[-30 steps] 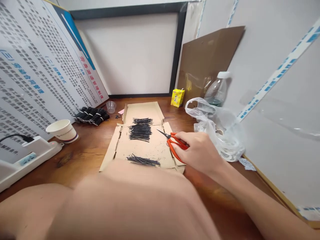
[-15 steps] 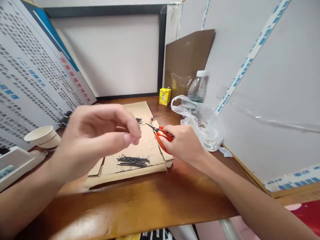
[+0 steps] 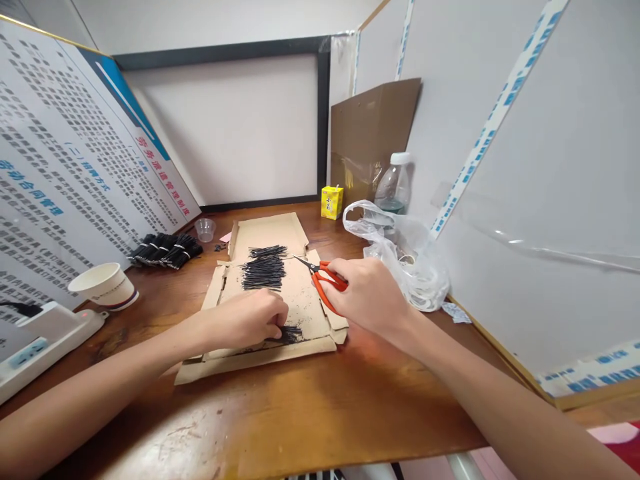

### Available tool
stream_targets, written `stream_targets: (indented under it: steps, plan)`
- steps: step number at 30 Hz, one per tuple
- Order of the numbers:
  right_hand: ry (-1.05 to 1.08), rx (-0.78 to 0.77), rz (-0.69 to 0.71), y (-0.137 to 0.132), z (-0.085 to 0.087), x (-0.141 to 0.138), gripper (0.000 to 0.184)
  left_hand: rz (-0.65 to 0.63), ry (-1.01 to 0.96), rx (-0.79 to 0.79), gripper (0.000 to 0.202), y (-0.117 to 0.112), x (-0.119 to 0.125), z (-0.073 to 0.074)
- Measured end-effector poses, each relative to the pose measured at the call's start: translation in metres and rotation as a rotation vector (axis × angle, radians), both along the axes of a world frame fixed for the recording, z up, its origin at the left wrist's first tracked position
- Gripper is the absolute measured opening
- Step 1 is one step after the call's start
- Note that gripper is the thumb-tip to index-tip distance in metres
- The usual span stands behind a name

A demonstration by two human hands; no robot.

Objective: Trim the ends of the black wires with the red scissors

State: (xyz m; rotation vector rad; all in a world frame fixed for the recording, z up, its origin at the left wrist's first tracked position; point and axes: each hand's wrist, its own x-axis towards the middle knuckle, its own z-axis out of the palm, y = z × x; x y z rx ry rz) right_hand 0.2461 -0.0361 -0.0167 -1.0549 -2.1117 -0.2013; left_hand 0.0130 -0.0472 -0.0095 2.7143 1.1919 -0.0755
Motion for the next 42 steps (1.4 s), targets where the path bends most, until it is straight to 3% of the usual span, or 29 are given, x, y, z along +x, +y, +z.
stream_targets:
  steps: [5, 11, 15, 19, 22, 26, 32, 42]
  plan:
    - [0.005, -0.007, 0.025, 0.000, -0.001, -0.001, 0.029, -0.040, 0.003, 0.055, 0.017, -0.003, 0.003, -0.002]
    - [0.013, -0.029, 0.035, 0.000, -0.001, -0.001, 0.026, 0.050, -0.014, 0.015, 0.016, -0.007, 0.003, 0.010]
    - [0.061, -0.039, 0.087, -0.001, 0.000, 0.000, 0.021, 0.083, -0.225, -0.064, 0.014, -0.003, 0.001, 0.023]
    - [0.096, -0.025, 0.134, -0.004, 0.000, 0.000, 0.013, 0.192, -0.571, -0.257, 0.012, 0.001, 0.003, 0.030]
    - [0.087, -0.022, 0.162, -0.006, -0.001, 0.000, 0.011, 0.234, -0.736, -0.337, 0.011, 0.003, 0.005, 0.030]
    - [0.032, -0.012, 0.147, -0.007, -0.002, -0.001, 0.017, 0.255, -0.841, -0.306, 0.007, 0.003, 0.006, 0.031]
    - [0.017, -0.004, 0.147, -0.009, -0.002, -0.001, 0.022, 0.292, -0.922, -0.324, 0.007, 0.001, 0.010, 0.035]
    - [0.019, 0.030, 0.159, -0.009, -0.002, -0.002, 0.022, 0.284, -0.984, -0.372, 0.006, 0.005, 0.008, 0.025]
